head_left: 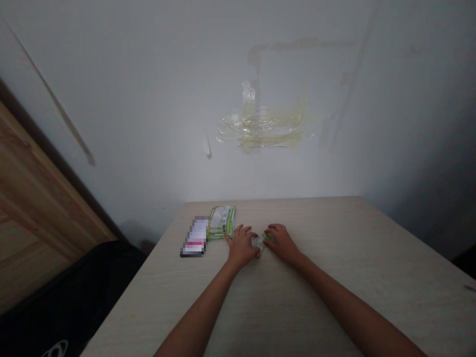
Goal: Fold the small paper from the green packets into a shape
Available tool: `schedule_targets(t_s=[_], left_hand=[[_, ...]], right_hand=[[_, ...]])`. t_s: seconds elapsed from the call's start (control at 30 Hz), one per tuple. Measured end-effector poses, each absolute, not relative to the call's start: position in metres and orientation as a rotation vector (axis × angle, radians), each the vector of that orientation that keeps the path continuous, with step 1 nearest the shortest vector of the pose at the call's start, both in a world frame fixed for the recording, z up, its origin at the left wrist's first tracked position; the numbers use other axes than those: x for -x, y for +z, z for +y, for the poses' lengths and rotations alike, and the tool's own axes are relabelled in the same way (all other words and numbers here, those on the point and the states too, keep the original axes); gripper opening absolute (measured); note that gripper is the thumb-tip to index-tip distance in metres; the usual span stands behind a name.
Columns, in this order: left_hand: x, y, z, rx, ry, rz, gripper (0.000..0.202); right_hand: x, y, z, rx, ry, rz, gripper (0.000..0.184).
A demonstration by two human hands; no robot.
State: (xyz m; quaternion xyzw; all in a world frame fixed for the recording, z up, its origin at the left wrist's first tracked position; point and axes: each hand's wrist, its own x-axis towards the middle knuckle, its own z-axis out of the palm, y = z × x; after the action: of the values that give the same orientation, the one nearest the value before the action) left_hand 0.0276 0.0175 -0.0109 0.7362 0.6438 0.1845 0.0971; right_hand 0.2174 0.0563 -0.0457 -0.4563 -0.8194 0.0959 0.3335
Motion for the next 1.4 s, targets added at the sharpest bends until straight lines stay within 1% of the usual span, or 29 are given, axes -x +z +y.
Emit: schedule_targets(t_s=[0.07, 0.2, 0.3, 0.37, 0.43, 0.5, 0.57, 0.63, 0.73, 0.93, 1.07, 1.2, 1.4], left_hand=[[-0.028, -0.013, 0.017, -2.195, 0.566, 1.905, 0.039], [-0.028, -0.016, 0.016, -2.211, 0.652, 1.936, 0.049], [-0.029, -0.017, 0.015, -2.184, 0.695, 1.977, 0.050], [-0.029, -0.016, 0.015, -2.164, 0.729, 1.993, 0.045], [-0.029, -0.014, 0.014, -2.146, 0.768, 1.993, 0.035], [-0.030, -0.013, 0.014, -2.137, 0.817, 1.980, 0.021], [-0.030, -0.013, 0.014, -2.140, 0.878, 1.959, 0.012], [-0.029, -0.012, 0.014, -2.140, 0.929, 1.936, 0.008], [-0.029, -0.010, 0.014, -2.116, 0.967, 1.906, 0.007], [-0.028, -0.006, 0.012, -2.086, 1.043, 1.922, 0.010], [-0.026, -0.007, 0.013, -2.105, 1.107, 1.976, 0.014], [-0.026, -0.008, 0.013, -2.111, 1.090, 2.047, 0.019], [-0.027, -0.013, 0.014, -2.172, 0.943, 2.077, 0.019]], right_hand=[[-0.219, -0.046, 0.057, 1.183, 0.288, -2.099, 0.025], [-0.222, -0.043, 0.057, 1.198, 0.391, -1.966, 0.023], [-0.223, -0.037, 0.054, 1.259, 0.484, -1.867, 0.015], [-0.223, -0.034, 0.053, 1.270, 0.547, -1.825, 0.010], [-0.224, -0.033, 0.052, 1.255, 0.597, -1.779, 0.011], [-0.225, -0.035, 0.053, 1.232, 0.626, -1.736, 0.019], [-0.226, -0.037, 0.054, 1.225, 0.633, -1.714, 0.027], [-0.227, -0.037, 0.055, 1.239, 0.619, -1.716, 0.026], [-0.227, -0.035, 0.054, 1.260, 0.577, -1.731, 0.018], [-0.228, -0.029, 0.052, 1.175, 0.469, -1.774, 0.008], [-0.229, -0.026, 0.050, 1.084, 0.318, -1.772, 0.003], [-0.226, -0.025, 0.047, 1.047, 0.220, -1.868, 0.007], [-0.220, -0.029, 0.044, 0.995, 0.239, -2.086, 0.010]])
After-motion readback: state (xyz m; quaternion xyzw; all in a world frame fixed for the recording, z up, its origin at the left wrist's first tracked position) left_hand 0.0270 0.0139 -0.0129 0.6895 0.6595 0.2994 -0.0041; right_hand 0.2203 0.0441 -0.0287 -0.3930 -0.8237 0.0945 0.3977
